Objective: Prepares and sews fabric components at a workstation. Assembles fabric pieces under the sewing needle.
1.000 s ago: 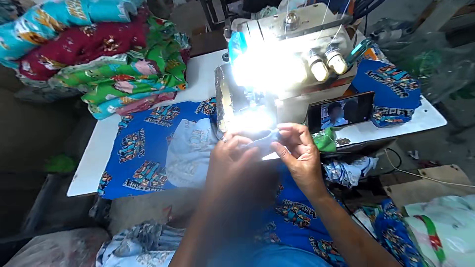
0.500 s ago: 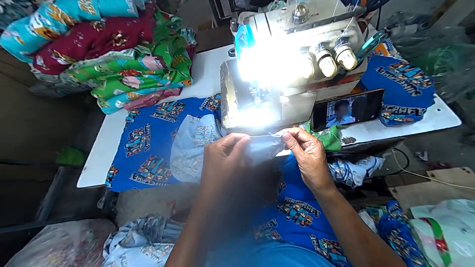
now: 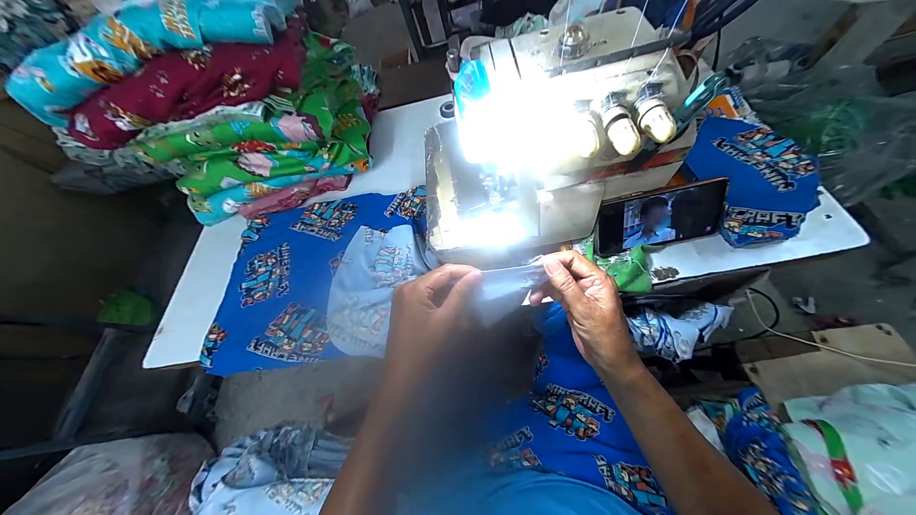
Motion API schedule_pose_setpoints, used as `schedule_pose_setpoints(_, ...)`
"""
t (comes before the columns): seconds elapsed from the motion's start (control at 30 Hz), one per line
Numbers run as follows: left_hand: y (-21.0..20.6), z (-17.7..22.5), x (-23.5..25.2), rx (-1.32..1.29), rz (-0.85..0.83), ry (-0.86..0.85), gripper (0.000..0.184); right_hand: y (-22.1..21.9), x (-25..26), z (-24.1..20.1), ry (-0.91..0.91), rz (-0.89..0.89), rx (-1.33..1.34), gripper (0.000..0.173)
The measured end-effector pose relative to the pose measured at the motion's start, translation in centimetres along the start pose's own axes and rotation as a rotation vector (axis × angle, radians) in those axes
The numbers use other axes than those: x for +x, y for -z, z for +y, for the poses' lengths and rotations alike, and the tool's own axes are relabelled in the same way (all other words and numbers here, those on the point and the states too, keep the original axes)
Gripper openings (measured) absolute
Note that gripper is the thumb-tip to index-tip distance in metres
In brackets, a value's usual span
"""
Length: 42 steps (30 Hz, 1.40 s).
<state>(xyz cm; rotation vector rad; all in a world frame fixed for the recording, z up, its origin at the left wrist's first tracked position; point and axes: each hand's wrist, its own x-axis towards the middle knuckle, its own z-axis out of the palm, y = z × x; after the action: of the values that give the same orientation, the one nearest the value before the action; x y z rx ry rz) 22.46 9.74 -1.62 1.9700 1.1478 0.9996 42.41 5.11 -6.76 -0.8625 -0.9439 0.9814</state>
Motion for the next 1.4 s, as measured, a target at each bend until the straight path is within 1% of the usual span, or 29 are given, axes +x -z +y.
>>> schedule_pose_setpoints(0.07, 0.1, -0.1, -0.1, 0.011, -0.008, -0.012, 0.013, -0.1, -0.1, 0.1, 0.012, -0.01, -0.008, 0.019)
schedule_pose_setpoints(0.23, 0.3, -0.1, -0.1, 0.077, -0.047, -0.113, 0.018, 0.0, -0.2, 0.1, 0.05, 0.001, -0.122, 0.024)
schedule_pose_setpoints(0.3, 0.4, -0.1, -0.1, 0.088, -0.047, -0.132, 0.019, -0.1, -0.3, 0.0, 0.06, 0.031, -0.126, 0.019)
schedule_pose_setpoints(0.37, 0.5, -0.2, -0.1, 0.101, -0.041, -0.128, 0.019, -0.1, -0.4, -0.4, 0.061, 0.024, -0.097, 0.006)
schedule_pose_setpoints(0.4, 0.6, -0.2, -0.1, 0.108, -0.035, -0.123, 0.019, -0.1, -0.4, -0.6, 0.062, 0.009, -0.09, 0.004)
schedule_pose_setpoints(0.47, 0.7, -0.4, -0.2, 0.116, -0.03, -0.121, 0.02, 0.0, -0.4, -0.7, 0.063, -0.012, -0.118, 0.006)
schedule_pose_setpoints(0.57, 0.8, -0.4, -0.3, 0.113, -0.017, -0.127, 0.019, 0.2, -0.4, -0.5, 0.078, 0.013, -0.122, 0.004)
schedule_pose_setpoints(0.63, 0.8, -0.2, -0.3, 0.116, -0.022, -0.128, 0.019, 0.2, -0.3, -0.2, 0.102, 0.032, -0.174, 0.008)
schedule_pose_setpoints(0.73, 0.8, -0.1, -0.3, 0.174, -0.037, -0.168, 0.021, 0.4, -0.1, -0.3, 0.226, 0.001, -0.452, 0.027)
schedule_pose_setpoints(0.83, 0.8, 0.1, -0.3, 0.234, -0.11, -0.272, 0.028, 0.2, 0.1, -1.4, 0.296, -0.16, -0.672, 0.048)
schedule_pose_setpoints(0.87, 0.8, 0.2, -0.3, 0.23, -0.137, -0.303, 0.029, -0.1, 0.1, -1.6, 0.322, -0.211, -0.701, 0.05)
schedule_pose_setpoints(0.9, 0.7, 0.3, -0.3, 0.23, -0.159, -0.327, 0.032, -0.4, 0.2, -1.6, 0.355, -0.245, -0.721, 0.044)
schedule_pose_setpoints(0.97, 1.2, 0.3, 0.0, 0.276, -0.202, -0.343, 0.04, -0.8, 0.4, -1.6, 0.42, -0.245, -0.709, 0.02)
schedule_pose_setpoints(1.03, 2.1, -0.4, 0.4, 0.419, -0.242, -0.322, 0.046, -1.1, 0.4, -2.2, 0.433, -0.185, -0.667, 0.016)
schedule_pose_setpoints(1.07, 2.8, -1.1, 0.7, 0.494, -0.269, -0.322, 0.045, -1.1, 0.4, -2.6, 0.43, -0.135, -0.642, 0.016)
schedule_pose_setpoints(1.13, 4.4, -3.0, 1.3, 0.585, -0.315, -0.33, 0.035, -1.0, 0.3, -3.2, 0.419, -0.05, -0.576, 0.017)
schedule_pose_setpoints(1.2, 6.4, -4.7, 2.1, 0.612, -0.332, -0.306, 0.024, -0.6, 0.1, -3.2, 0.398, -0.004, -0.517, 0.019)
schedule_pose_setpoints(1.27, 8.1, -5.4, 2.8, 0.569, -0.32, -0.247, 0.017, -0.4, -0.2, -2.7, 0.377, 0.052, -0.497, 0.018)
schedule_pose_setpoints(1.33, 9.5, -4.8, 3.0, 0.451, -0.279, -0.106, 0.019, -0.1, -0.3, -1.8, 0.37, 0.078, -0.49, 0.017)
schedule_pose_setpoints(1.4, 10.4, -4.0, 3.0, 0.284, -0.194, 0.022, 0.021, 0.3, -0.4, -1.0, 0.323, 0.09, -0.506, 0.014)
